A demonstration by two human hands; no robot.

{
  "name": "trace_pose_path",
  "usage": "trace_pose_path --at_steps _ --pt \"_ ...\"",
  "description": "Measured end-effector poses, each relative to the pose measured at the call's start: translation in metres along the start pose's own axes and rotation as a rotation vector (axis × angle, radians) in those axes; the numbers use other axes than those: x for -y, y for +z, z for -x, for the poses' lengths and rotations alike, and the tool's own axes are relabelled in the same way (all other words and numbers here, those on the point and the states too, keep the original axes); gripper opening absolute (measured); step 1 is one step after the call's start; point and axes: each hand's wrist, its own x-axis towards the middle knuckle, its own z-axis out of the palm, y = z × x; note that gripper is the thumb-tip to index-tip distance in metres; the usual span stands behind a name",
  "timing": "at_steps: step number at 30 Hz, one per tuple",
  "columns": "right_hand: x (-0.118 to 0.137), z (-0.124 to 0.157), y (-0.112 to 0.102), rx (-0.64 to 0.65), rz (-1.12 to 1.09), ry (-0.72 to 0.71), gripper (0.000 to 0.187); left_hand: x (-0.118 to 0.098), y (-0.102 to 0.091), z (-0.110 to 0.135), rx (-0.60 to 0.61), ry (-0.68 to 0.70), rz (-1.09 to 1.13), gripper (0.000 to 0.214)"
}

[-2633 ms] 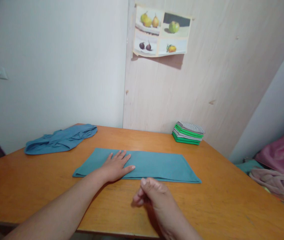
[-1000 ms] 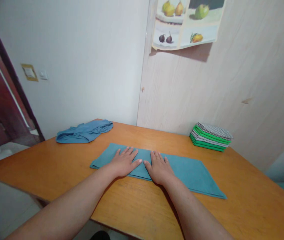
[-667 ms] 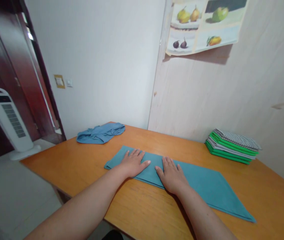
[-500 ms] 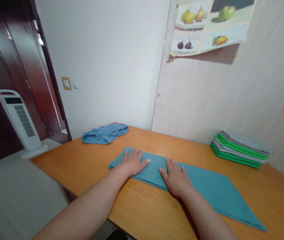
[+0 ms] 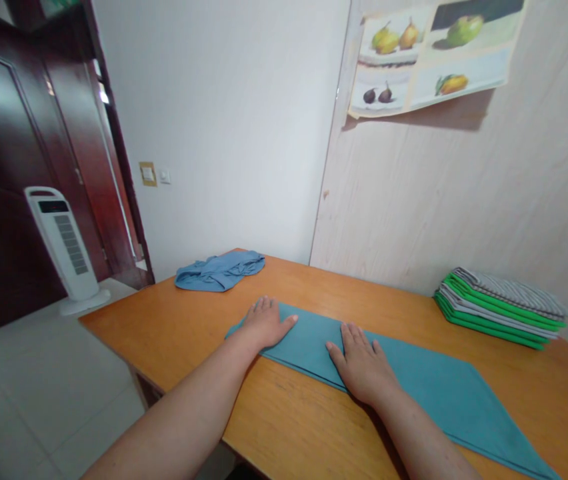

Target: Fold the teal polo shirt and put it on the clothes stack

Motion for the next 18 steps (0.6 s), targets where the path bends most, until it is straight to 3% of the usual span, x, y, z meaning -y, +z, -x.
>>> trace_pose_path --at_steps 7,11,15,18 --pt "0.002 0.0 -0.001 0.004 -0.013 0.011 0.082 0.002 -0.002 -0.001 0.04 -0.046 -0.005 0.098" --pt "0.004 0.0 -0.003 0.011 -0.023 0.019 0.082 0.0 -0.005 0.003 -0.01 -0.046 -0.02 0.097" --pt "0.006 0.001 -0.008 0.031 -0.036 0.026 0.082 -0.008 -0.005 0.01 -0.105 0.123 -0.03 0.09" --pt "0.008 0.002 -0.01 0.034 -0.05 0.032 0.082 -0.016 -0.002 0.015 -0.047 0.256 -0.007 0.089"
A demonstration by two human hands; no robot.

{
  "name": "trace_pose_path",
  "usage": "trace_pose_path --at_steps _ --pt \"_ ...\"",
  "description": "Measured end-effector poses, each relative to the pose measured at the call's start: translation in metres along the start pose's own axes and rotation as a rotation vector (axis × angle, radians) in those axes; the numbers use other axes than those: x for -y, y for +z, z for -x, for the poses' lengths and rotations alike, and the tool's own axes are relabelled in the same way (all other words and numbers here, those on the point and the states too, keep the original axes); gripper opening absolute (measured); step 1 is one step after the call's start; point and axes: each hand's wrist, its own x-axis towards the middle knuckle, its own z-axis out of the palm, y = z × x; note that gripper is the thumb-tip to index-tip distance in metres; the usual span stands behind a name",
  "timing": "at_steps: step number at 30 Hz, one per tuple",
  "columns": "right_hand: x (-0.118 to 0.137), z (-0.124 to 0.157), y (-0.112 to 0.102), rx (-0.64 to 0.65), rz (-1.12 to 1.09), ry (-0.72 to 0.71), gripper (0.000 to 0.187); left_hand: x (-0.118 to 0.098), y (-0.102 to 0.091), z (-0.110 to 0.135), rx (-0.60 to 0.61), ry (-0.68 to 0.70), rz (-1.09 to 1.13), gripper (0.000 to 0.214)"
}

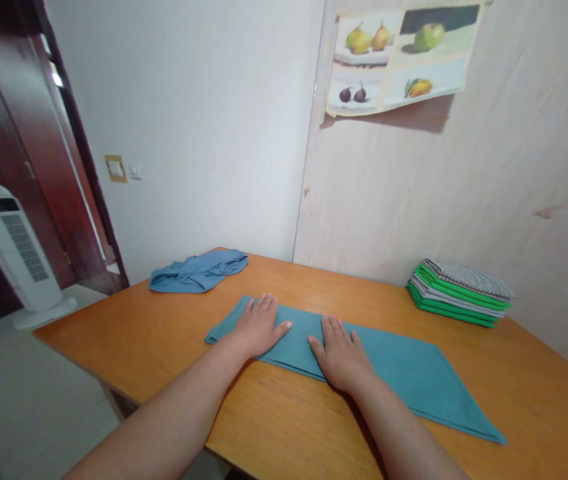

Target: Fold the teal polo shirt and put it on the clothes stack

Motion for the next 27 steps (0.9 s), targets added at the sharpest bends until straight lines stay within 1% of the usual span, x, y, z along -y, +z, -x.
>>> trace_pose_path --at_steps 3,6,8,11,14,16,18,22,27 --pt "0.003 0.001 -0.001 0.001 -0.02 0.012 0.082 -0.003 0.004 0.001 0.075 0.03 0.014 0.093" --pt "0.004 0.002 -0.005 0.002 -0.063 0.008 0.083 -0.001 0.007 -0.001 0.083 0.019 -0.006 0.095" --pt "0.0 0.001 -0.009 -0.003 -0.108 0.015 0.083 0.001 0.008 -0.003 0.082 0.017 -0.016 0.095" --pt "-0.016 -0.001 -0.018 -0.046 -0.157 0.079 0.08 0.002 0.009 -0.005 0.088 0.022 -0.019 0.095" --pt "-0.037 -0.003 -0.022 -0.085 -0.127 0.197 0.083 0.003 0.008 -0.006 0.099 0.023 -0.027 0.095" --pt "-0.049 -0.003 -0.02 -0.065 -0.085 0.265 0.086 0.003 0.008 -0.006 0.103 0.025 -0.035 0.094" --pt "-0.054 -0.002 -0.016 -0.035 -0.05 0.298 0.088 0.003 0.008 -0.007 0.102 0.024 -0.043 0.094" --pt "-0.052 -0.001 -0.011 -0.015 -0.027 0.31 0.089 0.005 0.011 -0.009 0.089 0.02 -0.054 0.094" --pt "-0.052 -0.001 -0.019 -0.007 -0.06 0.302 0.088 0.009 0.014 -0.013 0.073 0.03 -0.043 0.095"
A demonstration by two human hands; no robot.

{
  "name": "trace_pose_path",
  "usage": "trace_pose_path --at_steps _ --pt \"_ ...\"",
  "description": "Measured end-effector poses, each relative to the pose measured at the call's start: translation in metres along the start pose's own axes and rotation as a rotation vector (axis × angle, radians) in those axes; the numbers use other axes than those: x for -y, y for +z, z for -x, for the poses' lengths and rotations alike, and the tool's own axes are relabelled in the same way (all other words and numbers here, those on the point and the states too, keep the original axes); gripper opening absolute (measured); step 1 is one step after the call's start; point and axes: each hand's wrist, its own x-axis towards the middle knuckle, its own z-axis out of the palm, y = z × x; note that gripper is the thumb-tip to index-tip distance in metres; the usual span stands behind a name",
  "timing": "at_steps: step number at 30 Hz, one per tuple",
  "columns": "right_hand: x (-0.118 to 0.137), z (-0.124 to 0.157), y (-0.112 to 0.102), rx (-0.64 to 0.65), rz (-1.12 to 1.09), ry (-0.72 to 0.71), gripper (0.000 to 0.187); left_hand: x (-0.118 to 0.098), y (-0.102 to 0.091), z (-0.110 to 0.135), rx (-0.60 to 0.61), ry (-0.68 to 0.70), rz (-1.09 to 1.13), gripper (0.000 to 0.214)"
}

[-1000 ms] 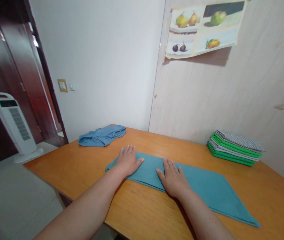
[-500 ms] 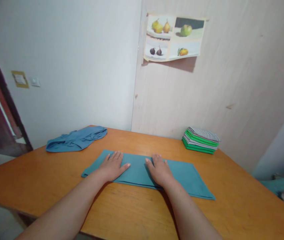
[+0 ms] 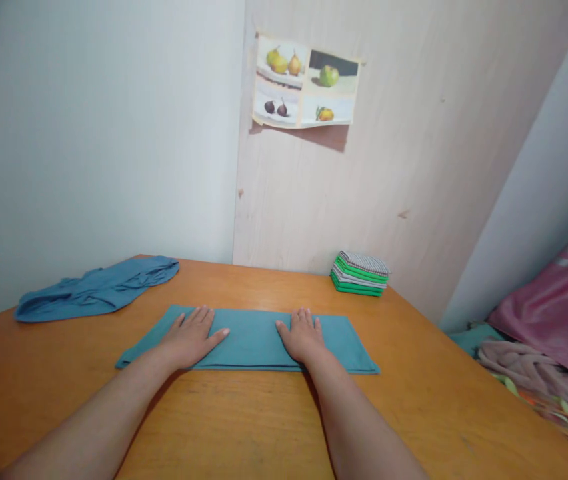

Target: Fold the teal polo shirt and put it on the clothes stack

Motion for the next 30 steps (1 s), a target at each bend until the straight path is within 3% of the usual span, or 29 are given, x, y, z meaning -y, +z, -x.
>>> trace_pose_path --at_steps 5,10,17,24,30 --pt "-0.02 0.0 -0.012 -0.063 0.004 0.073 0.087 0.0 0.0 -0.001 0.004 -0.003 -0.008 0.095" --pt "-0.045 0.007 -0.004 -0.06 0.078 0.134 0.087 -0.002 -0.005 0.001 0.006 -0.007 -0.01 0.093" --pt "-0.054 0.005 -0.007 -0.021 0.075 0.117 0.087 -0.002 -0.006 0.001 0.014 -0.009 0.002 0.094" --pt "-0.081 0.008 -0.009 -0.087 0.092 0.189 0.089 -0.005 -0.01 0.003 0.022 -0.018 0.003 0.092" --pt "-0.088 0.008 -0.008 -0.069 0.09 0.182 0.089 -0.006 -0.012 0.005 0.024 -0.017 -0.007 0.091"
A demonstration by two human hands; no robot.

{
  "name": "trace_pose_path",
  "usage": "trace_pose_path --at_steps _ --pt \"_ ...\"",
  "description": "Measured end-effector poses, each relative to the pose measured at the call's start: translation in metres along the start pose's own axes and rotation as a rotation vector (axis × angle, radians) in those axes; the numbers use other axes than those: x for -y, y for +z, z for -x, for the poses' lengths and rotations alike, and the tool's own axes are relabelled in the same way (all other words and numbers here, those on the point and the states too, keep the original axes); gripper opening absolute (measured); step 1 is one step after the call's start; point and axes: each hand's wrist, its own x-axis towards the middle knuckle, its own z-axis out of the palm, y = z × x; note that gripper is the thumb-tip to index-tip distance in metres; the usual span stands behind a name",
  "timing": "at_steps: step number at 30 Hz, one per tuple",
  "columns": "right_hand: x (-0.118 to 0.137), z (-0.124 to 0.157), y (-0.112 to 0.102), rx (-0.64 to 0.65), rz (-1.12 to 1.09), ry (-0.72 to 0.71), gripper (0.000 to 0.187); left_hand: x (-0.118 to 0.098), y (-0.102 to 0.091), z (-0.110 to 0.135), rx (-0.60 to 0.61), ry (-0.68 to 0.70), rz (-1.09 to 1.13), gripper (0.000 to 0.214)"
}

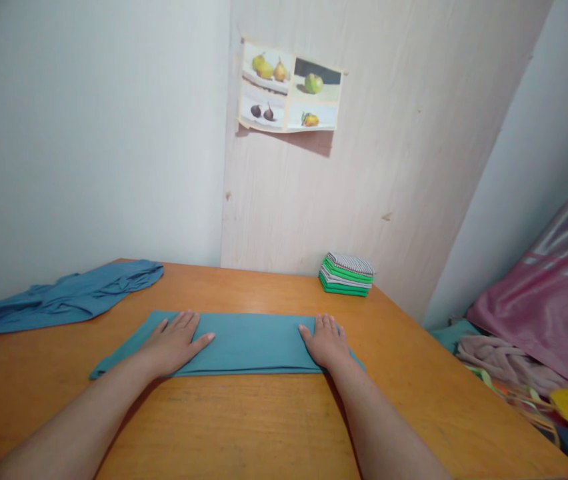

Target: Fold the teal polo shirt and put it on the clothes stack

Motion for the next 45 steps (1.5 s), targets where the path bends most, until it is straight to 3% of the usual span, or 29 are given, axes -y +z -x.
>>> trace_pose_path --at_steps 16,19,24,27,30,35,45 --pt "-0.007 0.0 -0.008 0.0 0.019 0.084 0.085 0.003 0.008 -0.003 -0.007 0.006 0.011 0.095" --pt "0.01 0.002 -0.015 -0.017 0.014 0.021 0.082 0.003 0.009 -0.003 -0.013 0.011 0.025 0.094" --pt "0.063 0.009 -0.024 -0.023 -0.065 -0.213 0.079 0.002 0.009 -0.001 -0.02 0.011 0.053 0.095" --pt "0.088 0.013 -0.016 -0.012 -0.102 -0.319 0.081 0.0 0.007 0.003 -0.011 0.019 0.085 0.095" --pt "0.098 0.017 0.001 0.014 -0.08 -0.358 0.081 -0.001 0.005 0.005 -0.003 0.018 0.109 0.095" --pt "0.094 0.022 0.021 0.012 0.011 -0.38 0.078 0.0 0.004 0.007 0.022 0.024 0.133 0.097" --pt "0.091 0.017 0.024 -0.008 0.009 -0.437 0.07 0.004 -0.003 0.009 0.016 -0.013 0.107 0.095"
